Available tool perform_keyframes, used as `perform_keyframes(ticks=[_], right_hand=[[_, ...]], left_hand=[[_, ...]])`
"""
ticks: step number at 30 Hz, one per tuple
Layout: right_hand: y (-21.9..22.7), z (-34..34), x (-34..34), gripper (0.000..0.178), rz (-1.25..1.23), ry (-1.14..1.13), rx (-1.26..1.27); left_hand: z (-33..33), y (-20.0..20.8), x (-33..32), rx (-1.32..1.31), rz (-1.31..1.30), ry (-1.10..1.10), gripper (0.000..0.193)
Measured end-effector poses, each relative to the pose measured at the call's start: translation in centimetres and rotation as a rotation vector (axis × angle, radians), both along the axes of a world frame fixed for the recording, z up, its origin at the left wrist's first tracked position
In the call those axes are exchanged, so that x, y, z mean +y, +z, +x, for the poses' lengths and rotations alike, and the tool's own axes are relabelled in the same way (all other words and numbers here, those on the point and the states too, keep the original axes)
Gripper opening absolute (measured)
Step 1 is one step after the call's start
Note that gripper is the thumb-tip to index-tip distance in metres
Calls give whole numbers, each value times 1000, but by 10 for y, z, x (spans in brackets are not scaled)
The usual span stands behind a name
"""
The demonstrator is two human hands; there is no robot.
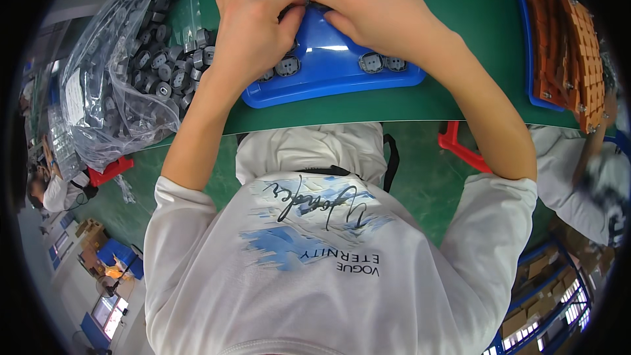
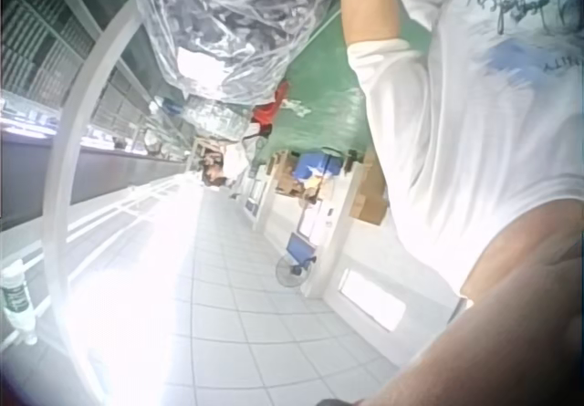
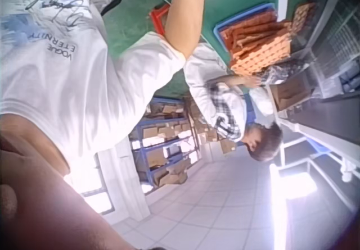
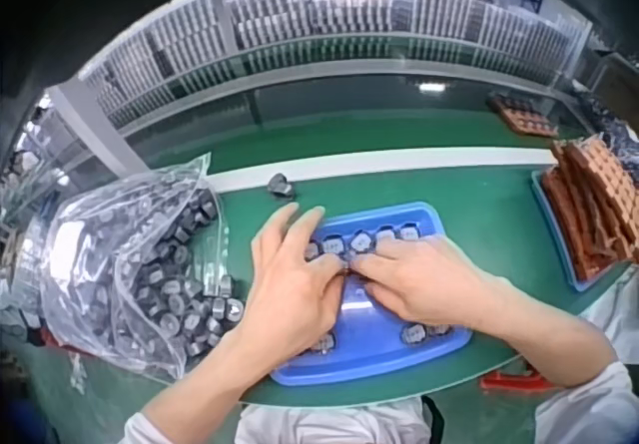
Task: Placing small silver metal components into the designated slots of a blue plastic tray.
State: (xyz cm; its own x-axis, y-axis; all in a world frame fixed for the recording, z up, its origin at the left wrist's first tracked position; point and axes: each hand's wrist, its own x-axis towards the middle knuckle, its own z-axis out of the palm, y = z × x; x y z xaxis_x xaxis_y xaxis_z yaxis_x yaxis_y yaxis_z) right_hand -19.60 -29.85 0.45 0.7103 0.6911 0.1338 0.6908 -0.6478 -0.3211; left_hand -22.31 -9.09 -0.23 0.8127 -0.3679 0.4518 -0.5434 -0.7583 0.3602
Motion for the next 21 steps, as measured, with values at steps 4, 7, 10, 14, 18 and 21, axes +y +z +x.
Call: perform_keyframes(ticks=[4, 7, 10, 14, 18, 21], right_hand=[[-11, -3, -6, 18, 31, 24, -37], [-10, -3, -7, 14, 33, 27, -22], [-10, -1, -8, 12, 36, 28, -30], [-10, 7, -3, 11, 98, 69, -63], [-12, 9, -2, 12, 108, 62, -45], [-14, 10, -2, 12, 107, 58, -41]], left_hand=[[2, -2, 1, -9, 17, 9, 14], [2, -2, 1, -9, 25, 15, 14], [3, -2, 0, 3, 29, 18, 15], [4, -6, -1, -3, 24, 29, 16], [3, -3, -2, 24, 19, 27, 17], [3, -3, -1, 34, 13, 25, 17]])
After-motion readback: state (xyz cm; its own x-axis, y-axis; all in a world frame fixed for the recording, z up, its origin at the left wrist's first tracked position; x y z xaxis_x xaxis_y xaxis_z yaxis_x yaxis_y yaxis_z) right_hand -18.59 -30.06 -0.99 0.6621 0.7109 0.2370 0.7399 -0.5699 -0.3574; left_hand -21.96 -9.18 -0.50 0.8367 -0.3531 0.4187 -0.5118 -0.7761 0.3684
